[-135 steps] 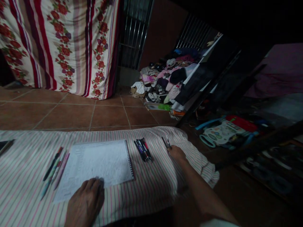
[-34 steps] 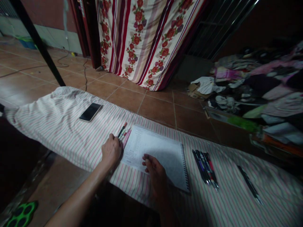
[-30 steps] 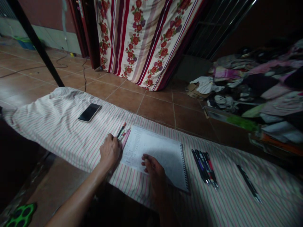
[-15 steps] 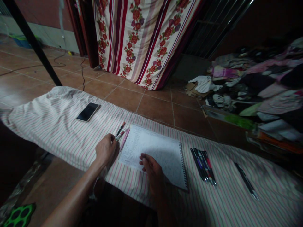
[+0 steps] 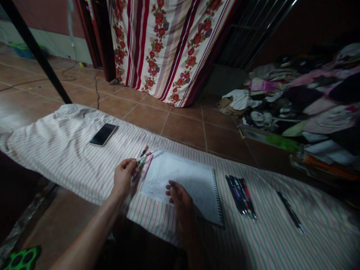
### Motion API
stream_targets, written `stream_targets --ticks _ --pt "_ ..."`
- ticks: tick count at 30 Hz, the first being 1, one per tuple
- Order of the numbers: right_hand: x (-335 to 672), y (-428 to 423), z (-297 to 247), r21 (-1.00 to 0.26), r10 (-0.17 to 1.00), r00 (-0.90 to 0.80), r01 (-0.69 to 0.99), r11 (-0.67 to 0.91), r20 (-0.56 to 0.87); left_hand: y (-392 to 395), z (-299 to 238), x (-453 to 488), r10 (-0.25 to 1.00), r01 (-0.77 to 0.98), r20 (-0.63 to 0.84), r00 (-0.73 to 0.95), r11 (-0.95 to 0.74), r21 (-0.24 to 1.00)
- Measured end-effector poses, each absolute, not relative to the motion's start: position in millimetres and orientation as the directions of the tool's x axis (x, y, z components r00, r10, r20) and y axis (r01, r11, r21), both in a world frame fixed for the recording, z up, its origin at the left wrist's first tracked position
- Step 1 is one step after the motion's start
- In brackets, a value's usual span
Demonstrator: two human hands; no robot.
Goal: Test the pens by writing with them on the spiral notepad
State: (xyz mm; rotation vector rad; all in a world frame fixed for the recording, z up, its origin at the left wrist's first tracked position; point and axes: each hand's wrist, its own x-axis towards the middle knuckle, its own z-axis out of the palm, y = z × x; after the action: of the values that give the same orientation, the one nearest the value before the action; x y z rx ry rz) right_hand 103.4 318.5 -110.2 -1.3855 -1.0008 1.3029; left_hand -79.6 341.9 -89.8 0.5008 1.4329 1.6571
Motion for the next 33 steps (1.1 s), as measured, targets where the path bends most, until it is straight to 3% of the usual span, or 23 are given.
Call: stream_targets --ticks 6,11,14,17,19,22,26,33 --pt "103.3 319.7 -100.4 -0.954 0.945 0.177 -0.166 -0.248 -0.277 327.0 -87.1 -44.4 0.925 -0.468 -0.319 -0.206 0.193 0.862" --pt "117.1 321.2 -95.7 -0.929 0.926 0.203 -0.260 -0.262 -0.318 320.8 -91.2 -26.9 0.942 -0.374 -0.324 -0.085 0.271 0.887" --pt "125.5 324.0 -97.8 -0.932 0.929 0.212 -0.271 -0.242 -0.303 320.2 -93.5 -23.8 0.960 -0.226 -0.275 -0.054 0.257 0.940" --pt "130.3 324.8 -97.2 -0.940 0.922 0.249 -0.248 -0.236 -0.297 318.5 -93.9 -24.1 0.994 0.167 -0.082 -0.077 0.094 0.981" --pt "131.3 324.2 -95.5 -0.949 0.927 0.246 -0.208 -0.236 -0.284 316.5 -92.6 -24.4 0.992 0.490 0.129 -0.002 -0.111 0.865" --pt "130.2 323.6 -95.3 -0.958 0.933 0.234 -0.154 -0.241 -0.272 313.7 -90.3 -21.9 0.942 0.740 0.279 0.184 -0.320 0.591" --pt "126.5 324.3 -99.8 -0.968 0.939 0.235 -0.071 -0.241 -0.251 312.6 -91.9 -12.8 0.912 0.826 0.264 0.315 -0.400 0.396" --pt "125.2 325.7 -102.0 -0.970 0.945 0.224 -0.105 -0.221 -0.240 310.8 -95.2 -1.1 0.934 0.871 0.241 0.263 -0.337 0.356"
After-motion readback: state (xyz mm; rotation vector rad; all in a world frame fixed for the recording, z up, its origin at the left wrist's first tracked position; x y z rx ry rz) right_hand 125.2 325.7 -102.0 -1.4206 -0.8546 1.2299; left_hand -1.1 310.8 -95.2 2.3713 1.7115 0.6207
